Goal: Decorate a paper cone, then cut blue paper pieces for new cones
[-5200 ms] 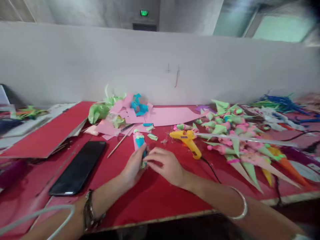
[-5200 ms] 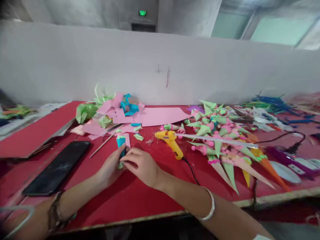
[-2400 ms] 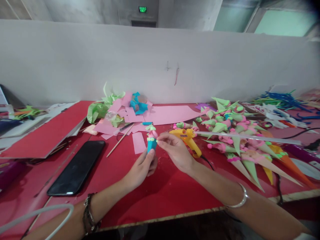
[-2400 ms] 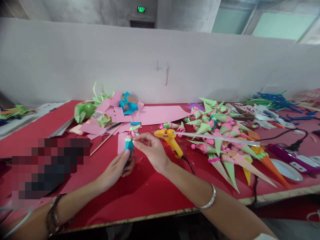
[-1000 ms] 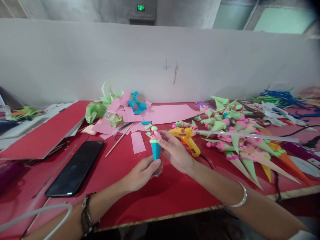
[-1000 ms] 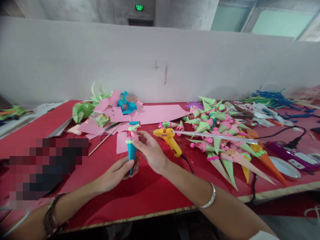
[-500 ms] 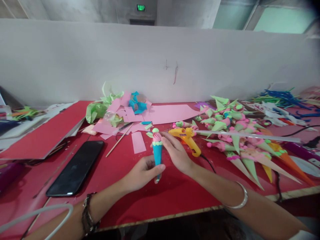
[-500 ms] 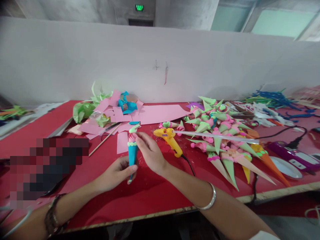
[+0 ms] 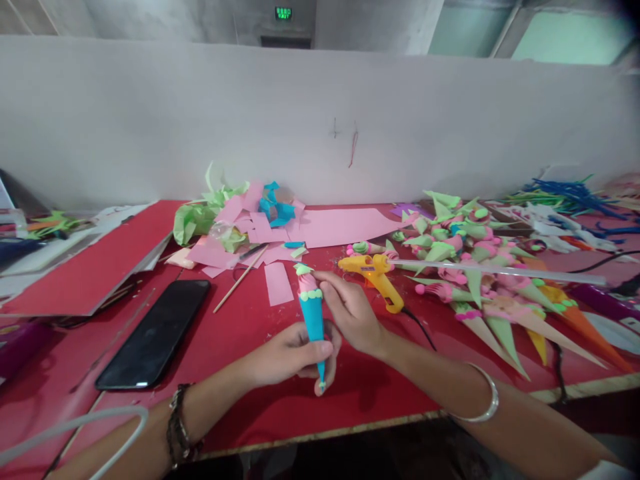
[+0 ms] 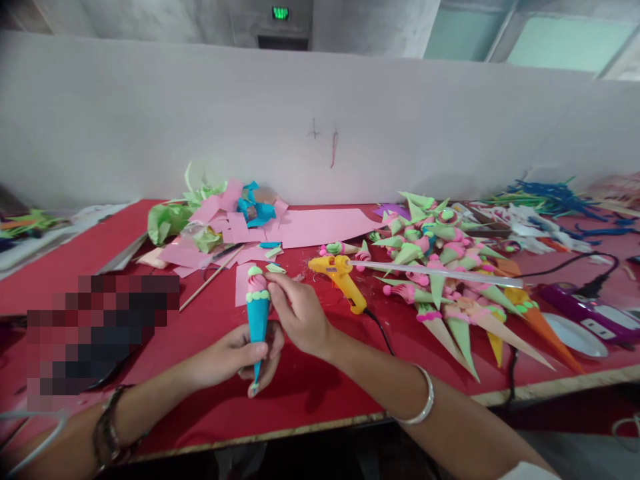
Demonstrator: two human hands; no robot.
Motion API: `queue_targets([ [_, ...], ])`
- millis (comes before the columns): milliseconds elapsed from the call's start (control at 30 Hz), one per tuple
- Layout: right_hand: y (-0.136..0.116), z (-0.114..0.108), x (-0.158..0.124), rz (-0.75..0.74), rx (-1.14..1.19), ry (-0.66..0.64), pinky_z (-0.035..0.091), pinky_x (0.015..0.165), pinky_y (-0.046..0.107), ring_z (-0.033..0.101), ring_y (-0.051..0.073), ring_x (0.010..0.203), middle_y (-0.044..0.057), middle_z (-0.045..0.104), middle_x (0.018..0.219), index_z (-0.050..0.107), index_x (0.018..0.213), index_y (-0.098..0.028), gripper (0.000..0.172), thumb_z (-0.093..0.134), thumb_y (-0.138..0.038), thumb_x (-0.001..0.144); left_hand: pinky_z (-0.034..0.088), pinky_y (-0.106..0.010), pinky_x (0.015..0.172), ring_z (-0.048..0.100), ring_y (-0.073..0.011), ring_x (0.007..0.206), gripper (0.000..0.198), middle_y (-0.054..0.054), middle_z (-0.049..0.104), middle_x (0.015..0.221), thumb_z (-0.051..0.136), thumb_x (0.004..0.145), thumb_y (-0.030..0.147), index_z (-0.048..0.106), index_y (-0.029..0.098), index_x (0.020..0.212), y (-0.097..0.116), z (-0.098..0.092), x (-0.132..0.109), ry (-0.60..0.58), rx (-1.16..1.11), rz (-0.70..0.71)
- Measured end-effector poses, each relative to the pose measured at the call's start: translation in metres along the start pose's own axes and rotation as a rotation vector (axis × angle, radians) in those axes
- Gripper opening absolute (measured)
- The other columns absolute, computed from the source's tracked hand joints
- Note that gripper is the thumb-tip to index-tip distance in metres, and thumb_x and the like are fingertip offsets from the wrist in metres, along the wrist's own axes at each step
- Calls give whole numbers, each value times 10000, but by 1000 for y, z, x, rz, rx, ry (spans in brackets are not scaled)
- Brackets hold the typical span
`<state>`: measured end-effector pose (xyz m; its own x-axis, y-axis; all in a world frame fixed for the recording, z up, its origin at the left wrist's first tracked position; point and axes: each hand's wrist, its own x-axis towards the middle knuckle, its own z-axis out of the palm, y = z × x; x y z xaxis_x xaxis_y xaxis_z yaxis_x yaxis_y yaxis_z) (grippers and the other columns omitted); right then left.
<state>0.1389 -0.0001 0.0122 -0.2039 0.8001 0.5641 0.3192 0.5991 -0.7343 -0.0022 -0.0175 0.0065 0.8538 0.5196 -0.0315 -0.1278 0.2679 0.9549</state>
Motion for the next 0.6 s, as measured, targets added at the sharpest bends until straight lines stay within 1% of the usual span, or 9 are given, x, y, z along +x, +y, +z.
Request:
queue_targets([
  [100,-2,0,-1,-47,-69,-19,475,661,255,616,145,744,52,661,824,555,1005,-163,278,329,-266,882,201,-186,373,382,-39,367,348,24,560,499,537,737,485,439,152,716,-1,1,0,-66,-32,2],
  [233,-2,-1,-2,-39,-67,-41,473,655,251,614,143,739,43,660,807,569,984,-168,284,327,-278,884,186,-193,376,349,-41,358,349,36,544,464,545,730,488,433,158,715,-1,0,-1,-85,-39,-8],
  [300,-1,-1,-2,-11,2,-47,478,670,256,613,145,763,37,660,811,576,997,-180,308,314,-303,891,184,-196,383,337,-42,362,358,38,540,455,557,716,495,432,160,705,0,0,-1,-73,-21,-23],
  [433,-1,0,-2,88,190,-24,477,740,280,605,147,839,24,658,863,596,998,-223,354,281,-350,899,184,-200,402,332,-39,396,357,12,570,512,597,687,472,432,156,665,1,-1,-1,14,49,-67],
  [600,-4,1,2,212,426,-57,483,730,281,597,147,847,11,643,861,591,954,-240,233,449,-369,822,189,-201,418,340,-37,419,328,8,565,538,588,706,437,460,145,629,0,-5,-2,51,103,-70],
])
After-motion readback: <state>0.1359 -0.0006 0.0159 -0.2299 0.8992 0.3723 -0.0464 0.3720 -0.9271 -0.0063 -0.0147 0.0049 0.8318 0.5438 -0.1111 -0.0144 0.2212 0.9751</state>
